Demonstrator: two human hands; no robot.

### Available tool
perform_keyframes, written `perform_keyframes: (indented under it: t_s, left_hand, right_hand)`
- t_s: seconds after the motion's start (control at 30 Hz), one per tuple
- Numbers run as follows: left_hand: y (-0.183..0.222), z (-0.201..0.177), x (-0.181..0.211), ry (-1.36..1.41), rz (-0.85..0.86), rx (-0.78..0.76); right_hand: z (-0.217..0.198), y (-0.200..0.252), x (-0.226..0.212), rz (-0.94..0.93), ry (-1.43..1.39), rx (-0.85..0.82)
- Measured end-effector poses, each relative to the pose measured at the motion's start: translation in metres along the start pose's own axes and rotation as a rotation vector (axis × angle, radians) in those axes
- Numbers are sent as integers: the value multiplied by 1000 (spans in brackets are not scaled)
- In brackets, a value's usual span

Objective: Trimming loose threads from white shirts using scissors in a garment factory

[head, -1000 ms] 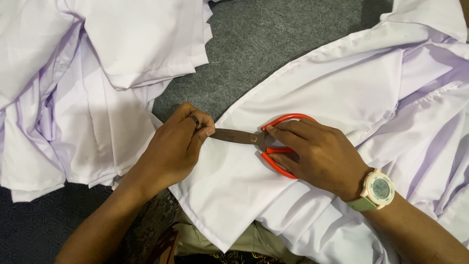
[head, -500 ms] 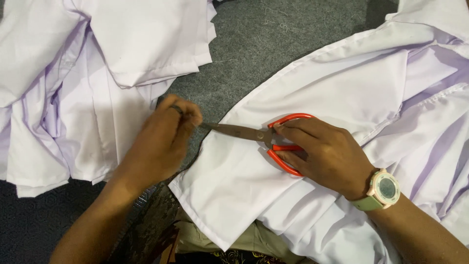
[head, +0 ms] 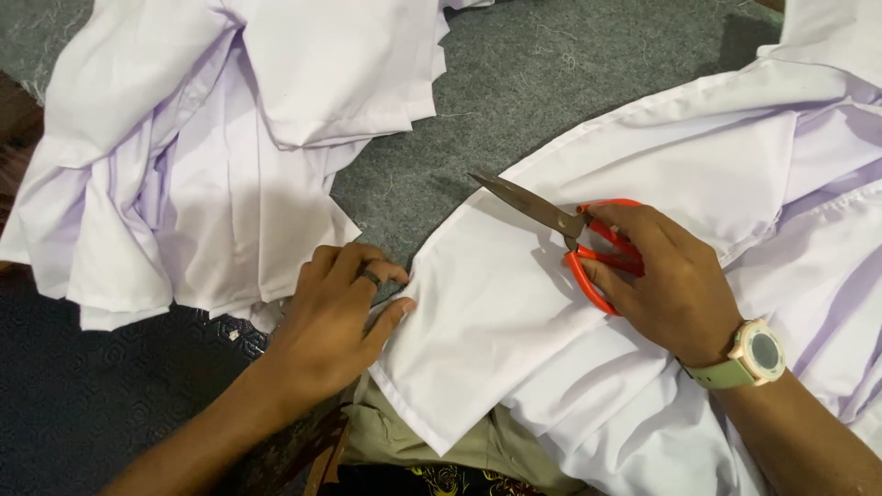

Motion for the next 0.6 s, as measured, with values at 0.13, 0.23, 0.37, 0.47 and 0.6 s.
perform_keyframes:
  t_s: [0.13,0.23,0.37,0.47,0.6]
  left_hand:
    - [-4,4,10,186,29,-18]
    - [-11,-8,23,340,-109,-229]
    - [-16,-22,30,618,-325,-247]
    - [-22,-37,32,639,-485,-239]
    - [-22,-40,18,648,-549,-162]
  right_hand:
    - [3,1,0,33,56,-19]
    - [-1,-1,-2,58,42,-109]
    - [-13,-1,-6,11,13,-157]
    - [-17,1,0,-13,23,-138]
    - [-23,2,7,59,65,-145]
Point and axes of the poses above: each hand's wrist, its own y-axis away from the middle knuckle, its own z-axis out of the palm, x = y × z, the point moved 1 cm from there along -y, towards the middle knuckle, and after that the axes turned 14 degrees about -x, right-handed, at the moved point
